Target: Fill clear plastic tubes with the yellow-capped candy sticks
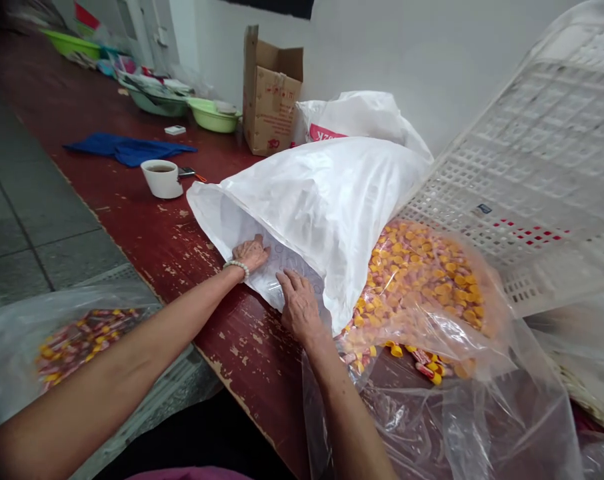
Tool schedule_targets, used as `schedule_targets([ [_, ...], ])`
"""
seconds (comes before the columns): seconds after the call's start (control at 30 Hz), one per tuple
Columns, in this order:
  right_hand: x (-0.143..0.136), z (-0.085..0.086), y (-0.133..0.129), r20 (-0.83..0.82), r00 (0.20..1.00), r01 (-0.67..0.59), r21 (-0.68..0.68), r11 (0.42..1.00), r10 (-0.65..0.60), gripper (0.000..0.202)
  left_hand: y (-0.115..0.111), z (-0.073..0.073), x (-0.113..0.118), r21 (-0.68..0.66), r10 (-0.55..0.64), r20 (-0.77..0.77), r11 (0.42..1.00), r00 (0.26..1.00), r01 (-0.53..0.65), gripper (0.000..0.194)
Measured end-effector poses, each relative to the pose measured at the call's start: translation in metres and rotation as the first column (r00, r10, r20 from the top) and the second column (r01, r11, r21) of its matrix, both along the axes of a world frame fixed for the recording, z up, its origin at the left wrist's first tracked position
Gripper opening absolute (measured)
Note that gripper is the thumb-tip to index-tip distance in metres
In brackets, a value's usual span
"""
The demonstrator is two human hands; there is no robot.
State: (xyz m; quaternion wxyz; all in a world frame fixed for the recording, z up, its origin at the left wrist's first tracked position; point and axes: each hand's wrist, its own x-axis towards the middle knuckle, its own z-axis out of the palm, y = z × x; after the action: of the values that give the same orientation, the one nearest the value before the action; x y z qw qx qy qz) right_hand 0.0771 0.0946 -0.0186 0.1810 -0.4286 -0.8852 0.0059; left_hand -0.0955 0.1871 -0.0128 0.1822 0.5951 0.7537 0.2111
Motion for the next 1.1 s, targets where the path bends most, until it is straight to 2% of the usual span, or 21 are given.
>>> schedule_targets([
  [0.13,0.017,0.004,-0.019,-0.218,0.974,0.061,-0.017,0.998,-0.063,0.047,0.005,-0.002,-0.011,-0.021,0.003,-0.015,1.0,1.0,-0.004,0.052],
  [0.23,0.03,0.01,-0.036,-0.337,0.939,0.063,-0.034,0.997,-0.07,0.045,0.007,0.0,-0.023,-0.025,-0.03,-0.002,0.999,1.0,0.03,0.048],
  [0.37,0.044,0.014,-0.053,-0.403,0.909,0.092,-0.065,0.994,-0.11,0.043,0.006,0.004,-0.032,0.074,-0.139,0.02,0.988,0.99,0.137,0.041],
  [0.5,0.049,0.009,-0.053,-0.429,0.889,0.145,-0.071,0.987,-0.161,0.04,0.016,0.004,-0.024,0.181,-0.273,-0.013,0.946,0.962,0.271,0.043],
  [0.7,0.046,-0.001,-0.044,-0.397,0.901,0.163,-0.063,0.985,-0.175,0.039,0.035,-0.005,-0.007,0.16,-0.438,-0.169,0.872,0.883,0.463,0.048],
  [0.87,0.053,-0.005,-0.046,-0.369,0.905,0.207,-0.046,0.977,-0.21,0.041,0.044,-0.004,-0.018,0.053,-0.593,-0.275,0.776,0.757,0.628,0.055],
  [0.97,0.046,-0.005,-0.037,-0.34,0.911,0.24,-0.019,0.971,-0.232,0.044,0.047,-0.003,-0.024,0.018,-0.652,-0.332,0.719,0.682,0.695,0.054],
  [1.03,0.033,-0.003,-0.025,-0.243,0.944,0.23,0.003,0.973,-0.222,0.047,0.047,-0.003,-0.025,0.013,-0.663,-0.378,0.694,0.646,0.72,0.053],
  [1.1,0.017,0.003,-0.009,-0.051,0.983,0.176,0.028,0.984,-0.175,0.049,0.044,-0.004,-0.025,0.027,-0.658,-0.429,0.676,0.619,0.737,0.051],
])
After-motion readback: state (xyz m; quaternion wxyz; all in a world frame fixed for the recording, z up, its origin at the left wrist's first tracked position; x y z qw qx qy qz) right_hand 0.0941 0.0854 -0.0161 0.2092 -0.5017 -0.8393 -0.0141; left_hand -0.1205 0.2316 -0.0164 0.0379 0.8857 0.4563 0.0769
